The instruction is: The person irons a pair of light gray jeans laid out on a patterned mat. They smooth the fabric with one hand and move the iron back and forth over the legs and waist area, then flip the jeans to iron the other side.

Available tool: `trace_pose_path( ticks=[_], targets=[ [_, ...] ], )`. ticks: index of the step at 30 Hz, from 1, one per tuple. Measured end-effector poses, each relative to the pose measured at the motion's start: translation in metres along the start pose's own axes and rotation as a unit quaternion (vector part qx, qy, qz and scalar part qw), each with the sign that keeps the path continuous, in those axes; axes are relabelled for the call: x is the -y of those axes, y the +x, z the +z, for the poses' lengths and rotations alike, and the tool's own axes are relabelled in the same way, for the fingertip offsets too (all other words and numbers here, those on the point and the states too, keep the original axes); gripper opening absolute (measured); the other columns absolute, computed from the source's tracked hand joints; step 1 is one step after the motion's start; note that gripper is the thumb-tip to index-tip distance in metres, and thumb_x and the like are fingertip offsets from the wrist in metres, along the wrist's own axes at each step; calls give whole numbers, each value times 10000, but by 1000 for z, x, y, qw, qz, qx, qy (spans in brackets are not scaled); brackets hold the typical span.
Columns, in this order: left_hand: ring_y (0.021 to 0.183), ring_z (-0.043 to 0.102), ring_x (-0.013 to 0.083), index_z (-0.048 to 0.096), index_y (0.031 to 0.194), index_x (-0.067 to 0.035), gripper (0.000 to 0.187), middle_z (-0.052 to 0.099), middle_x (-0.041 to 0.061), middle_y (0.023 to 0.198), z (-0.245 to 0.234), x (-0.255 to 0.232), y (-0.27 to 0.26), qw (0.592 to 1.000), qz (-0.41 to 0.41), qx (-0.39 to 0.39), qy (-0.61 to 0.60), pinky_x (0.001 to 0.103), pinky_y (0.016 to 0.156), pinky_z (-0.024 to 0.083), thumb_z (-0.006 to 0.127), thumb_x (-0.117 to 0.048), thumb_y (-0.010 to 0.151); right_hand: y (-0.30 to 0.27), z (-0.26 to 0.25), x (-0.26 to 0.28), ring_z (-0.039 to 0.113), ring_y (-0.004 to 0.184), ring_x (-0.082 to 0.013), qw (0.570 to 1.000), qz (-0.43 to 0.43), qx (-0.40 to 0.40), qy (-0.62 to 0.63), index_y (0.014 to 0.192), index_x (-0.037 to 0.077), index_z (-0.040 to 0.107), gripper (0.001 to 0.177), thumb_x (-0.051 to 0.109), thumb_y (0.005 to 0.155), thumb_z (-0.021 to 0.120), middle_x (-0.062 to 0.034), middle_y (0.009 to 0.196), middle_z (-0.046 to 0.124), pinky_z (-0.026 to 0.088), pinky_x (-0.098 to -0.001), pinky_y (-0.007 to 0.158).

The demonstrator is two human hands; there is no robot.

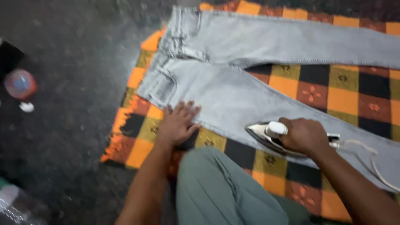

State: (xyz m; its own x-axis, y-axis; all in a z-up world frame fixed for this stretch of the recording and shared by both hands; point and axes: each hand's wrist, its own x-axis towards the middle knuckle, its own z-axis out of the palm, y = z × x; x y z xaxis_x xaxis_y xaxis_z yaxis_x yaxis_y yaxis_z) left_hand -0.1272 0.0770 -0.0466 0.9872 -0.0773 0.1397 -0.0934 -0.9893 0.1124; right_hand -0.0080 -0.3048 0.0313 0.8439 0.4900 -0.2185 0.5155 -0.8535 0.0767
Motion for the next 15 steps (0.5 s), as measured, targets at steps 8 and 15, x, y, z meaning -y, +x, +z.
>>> trace_pose_path(
  ticks=[8, 15],
  targets=[
    [1190, 579, 311, 627, 1250, -150, 338, 645, 75, 1240, 11, 59, 82, 994, -73, -80, -2, 560, 953, 450, 583, -313, 957, 30, -11, 54, 727, 765, -354, 998, -24, -20, 48, 1028, 203, 690, 248, 343, 844, 601, -126, 768, 740, 557, -515, 678],
    [1284, 497, 364, 555, 1362, -117, 680, 580, 140, 1361, -12, 109, 140, 949, -313, -34, -23, 644, 964, 400, 713, -518, 837, 39, -24, 82, 716, 736, -359, 993, -36, -58, 92, 971, 175, 686, 215, 279, 789, 640, -138, 755, 725, 549, -508, 665]
  ],
)
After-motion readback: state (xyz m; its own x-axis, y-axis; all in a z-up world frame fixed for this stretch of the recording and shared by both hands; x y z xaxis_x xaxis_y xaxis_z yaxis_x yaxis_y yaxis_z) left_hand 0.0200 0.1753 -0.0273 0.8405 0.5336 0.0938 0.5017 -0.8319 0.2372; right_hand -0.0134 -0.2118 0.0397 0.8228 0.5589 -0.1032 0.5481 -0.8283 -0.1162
